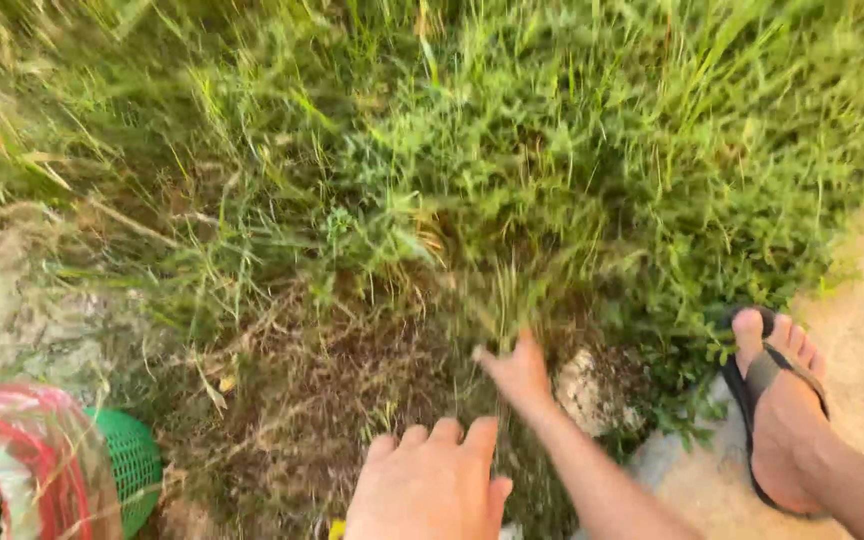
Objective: Manually pulling weeds from the ground and placing them into a basket.
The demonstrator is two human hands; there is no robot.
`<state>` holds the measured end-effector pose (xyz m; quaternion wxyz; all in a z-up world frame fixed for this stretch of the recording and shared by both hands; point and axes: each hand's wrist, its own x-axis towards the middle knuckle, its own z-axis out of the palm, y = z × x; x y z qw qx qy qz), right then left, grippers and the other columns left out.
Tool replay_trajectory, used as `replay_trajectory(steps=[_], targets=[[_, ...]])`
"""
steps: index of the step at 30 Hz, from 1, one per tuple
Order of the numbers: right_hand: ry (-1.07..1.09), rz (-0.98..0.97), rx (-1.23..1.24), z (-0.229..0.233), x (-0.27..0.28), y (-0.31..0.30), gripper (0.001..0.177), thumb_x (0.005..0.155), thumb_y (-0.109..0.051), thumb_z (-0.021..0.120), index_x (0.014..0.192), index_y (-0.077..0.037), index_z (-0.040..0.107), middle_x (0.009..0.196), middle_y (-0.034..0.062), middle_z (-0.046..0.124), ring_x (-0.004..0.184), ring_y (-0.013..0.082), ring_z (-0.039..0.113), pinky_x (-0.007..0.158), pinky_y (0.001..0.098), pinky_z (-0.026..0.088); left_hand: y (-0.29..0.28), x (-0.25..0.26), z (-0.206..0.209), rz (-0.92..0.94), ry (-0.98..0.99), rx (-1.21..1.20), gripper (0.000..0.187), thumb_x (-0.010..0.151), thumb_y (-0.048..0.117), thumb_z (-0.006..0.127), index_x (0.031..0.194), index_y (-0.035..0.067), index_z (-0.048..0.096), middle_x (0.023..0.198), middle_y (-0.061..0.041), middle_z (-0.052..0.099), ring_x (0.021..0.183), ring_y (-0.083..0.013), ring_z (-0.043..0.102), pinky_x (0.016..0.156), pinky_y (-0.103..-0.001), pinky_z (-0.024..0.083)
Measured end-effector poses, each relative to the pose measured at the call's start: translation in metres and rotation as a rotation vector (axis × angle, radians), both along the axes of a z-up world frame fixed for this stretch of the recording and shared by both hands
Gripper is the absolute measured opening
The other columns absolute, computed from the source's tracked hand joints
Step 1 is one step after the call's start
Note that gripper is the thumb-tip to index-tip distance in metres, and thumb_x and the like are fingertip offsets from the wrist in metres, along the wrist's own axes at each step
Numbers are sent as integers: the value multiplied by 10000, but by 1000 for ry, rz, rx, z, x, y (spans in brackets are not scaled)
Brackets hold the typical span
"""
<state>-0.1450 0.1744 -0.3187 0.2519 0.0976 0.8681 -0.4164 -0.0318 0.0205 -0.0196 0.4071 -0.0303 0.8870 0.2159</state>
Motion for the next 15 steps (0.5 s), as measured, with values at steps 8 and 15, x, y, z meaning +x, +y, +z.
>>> replay_trajectory(steps=[8,15], targets=[[535,367,197,-26,-133,34,791,666,-49,796,1400,-29,500,1234,253,616,1159,444,605,1024,483,481,-17,-7,9,-11,-180,4,532,1008,470,562,1420,149,459,1239,-139,609,1235,-323,596,1054,-540,442],[502,540,285,-49,-187,-58,803,757,-163,820,1457,-70,439,1437,248,498,1125,451,588,950,512,498,-13,-21,7,10,-232,-3,587,1009,481,559,1472,154,405,1267,-167,591,1256,-340,582,1068,-551,436]])
